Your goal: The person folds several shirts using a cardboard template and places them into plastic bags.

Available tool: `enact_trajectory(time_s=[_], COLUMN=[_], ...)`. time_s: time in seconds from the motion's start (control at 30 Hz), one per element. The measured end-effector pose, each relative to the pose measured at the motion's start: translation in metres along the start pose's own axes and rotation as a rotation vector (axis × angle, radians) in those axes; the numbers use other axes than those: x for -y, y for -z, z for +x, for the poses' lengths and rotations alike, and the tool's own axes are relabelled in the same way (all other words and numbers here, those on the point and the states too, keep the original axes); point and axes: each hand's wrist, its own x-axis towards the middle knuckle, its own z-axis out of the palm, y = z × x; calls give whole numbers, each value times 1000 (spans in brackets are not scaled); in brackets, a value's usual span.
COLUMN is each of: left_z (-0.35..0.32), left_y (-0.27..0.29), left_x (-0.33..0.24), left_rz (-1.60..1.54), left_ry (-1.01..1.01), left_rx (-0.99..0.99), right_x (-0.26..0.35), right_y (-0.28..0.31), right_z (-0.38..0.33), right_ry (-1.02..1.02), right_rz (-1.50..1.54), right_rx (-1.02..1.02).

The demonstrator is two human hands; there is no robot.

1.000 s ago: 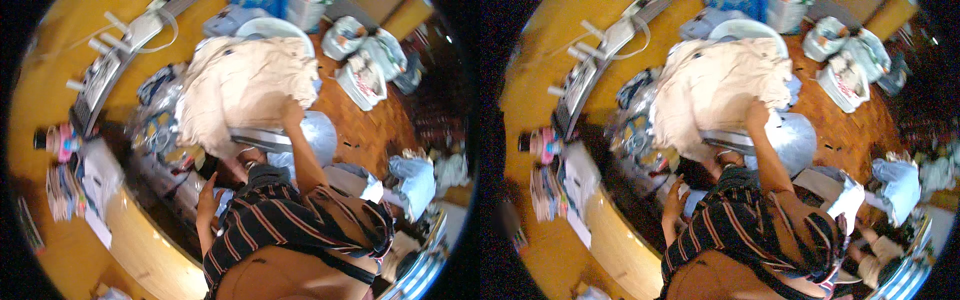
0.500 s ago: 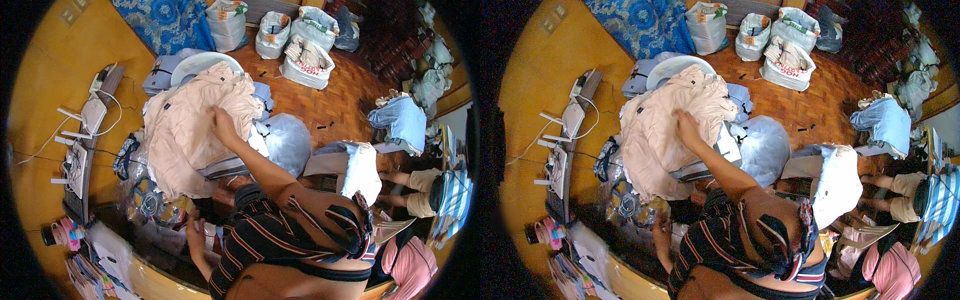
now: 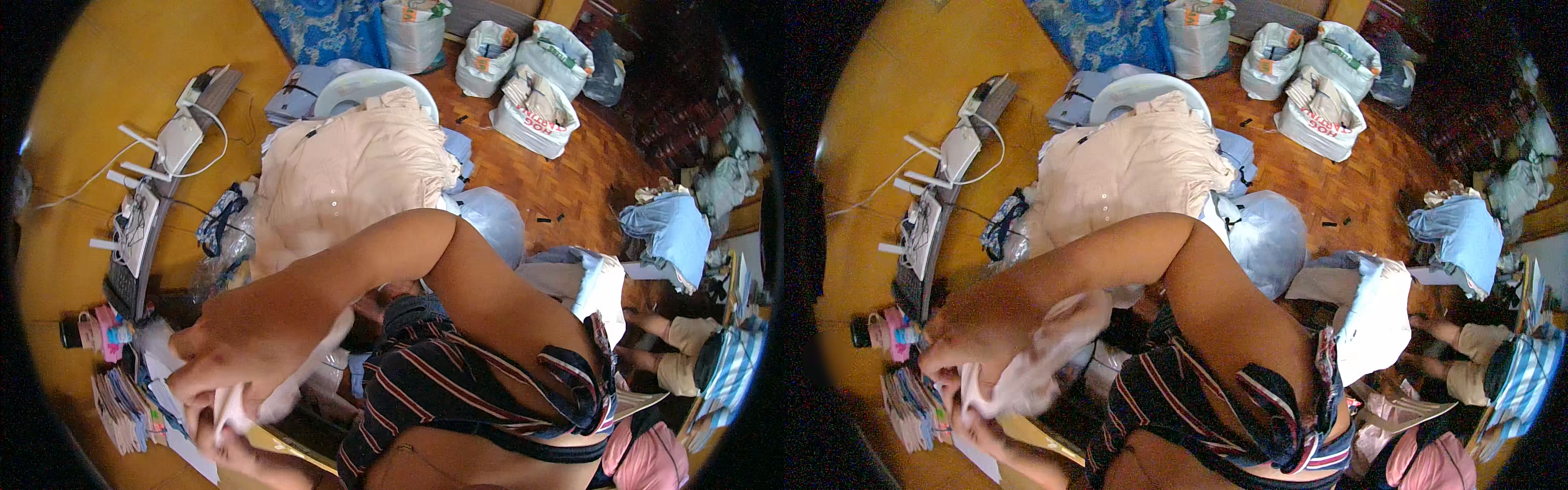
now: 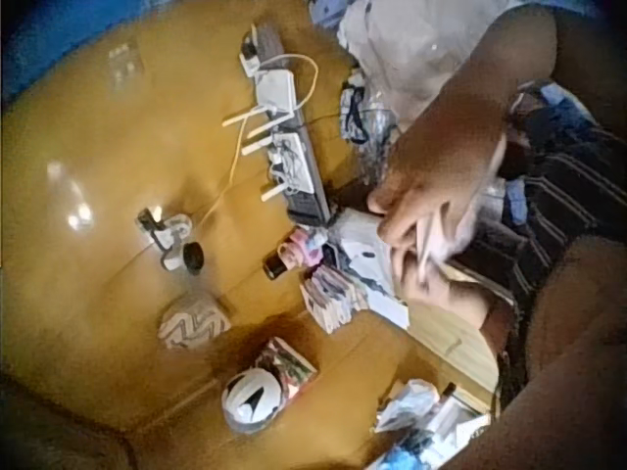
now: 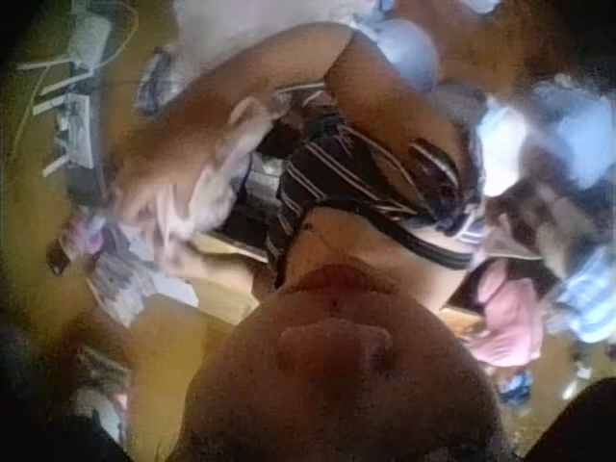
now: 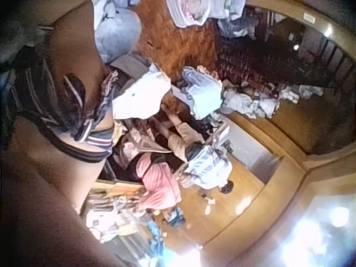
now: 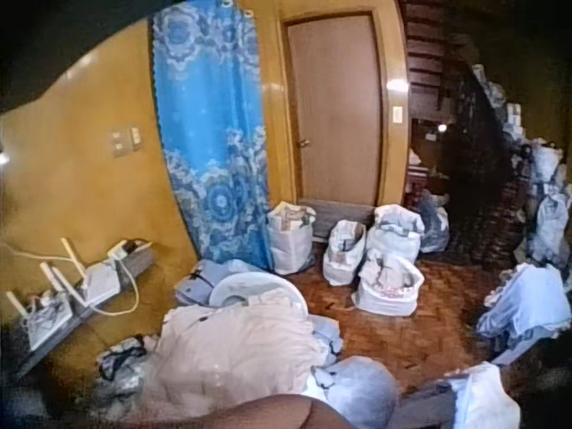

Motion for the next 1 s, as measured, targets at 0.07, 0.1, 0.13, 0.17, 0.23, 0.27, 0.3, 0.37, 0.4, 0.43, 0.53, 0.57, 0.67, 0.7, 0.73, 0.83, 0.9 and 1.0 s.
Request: enact_trajectory(time_s=[0.07, 0.1, 0.13, 0.17, 0.23, 0.27, 0.3, 0.37, 0.4, 0.43, 0.53, 0.57, 0.67, 0.7, 0.73, 0.83, 0.9, 1.0], left_z=[-31, -45, -64, -79, -116, -136, -159, -202, -223, -247, -261, -276, -356, -381, -404, -433, -462, -423], left_y=[6, 8, 13, 18, 28, 33, 38, 48, 58, 61, 56, 56, 68, 63, 61, 35, -4, -3], left_x=[16, 22, 26, 27, 26, 25, 19, 0, -20, -38, -61, -63, -90, -102, -117, -213, -240, -233], left_rz=[11, 12, 21, 32, 51, 60, 69, 73, 79, 63, 210, 91, 259, 318, 377, 550, 659, 1202], left_ry=[157, 222, 296, 355, 496, 569, 658, 832, 926, 1014, 1385, 1464, 1529, 1581, 1614, 1737, 1709, 1666], left_rx=[27, 29, 22, 11, -11, -19, -30, -56, -65, -85, 347, 198, -154, -193, -230, -579, -1079, -1319], right_x=[-22, -27, -36, -45, -72, -86, -96, -97, -99, -96, -96, -95, -61, -51, -42, -19, -44, -62], right_y=[-15, -25, -42, -57, -77, -89, -102, -115, -118, -131, -127, -134, -165, -180, -156, -131, -139, -133], right_z=[2, 6, 14, 18, 18, 20, 23, 35, 42, 52, 68, 71, 64, 65, 68, 86, 82, 96], right_ry=[25, -126, -163, -195, -169, -146, -241, -330, -229, -226, -31, -20, -183, -145, -73, 59, 52, 2], right_rz=[162, 83, 27, -43, -3, 30, -64, -322, -367, -464, -396, -285, 493, 589, 640, 382, 132, -32], right_rx=[63, 250, 456, 657, 646, 648, 622, 470, 326, 62, -342, -320, -46, 29, 234, 565, 536, 336])
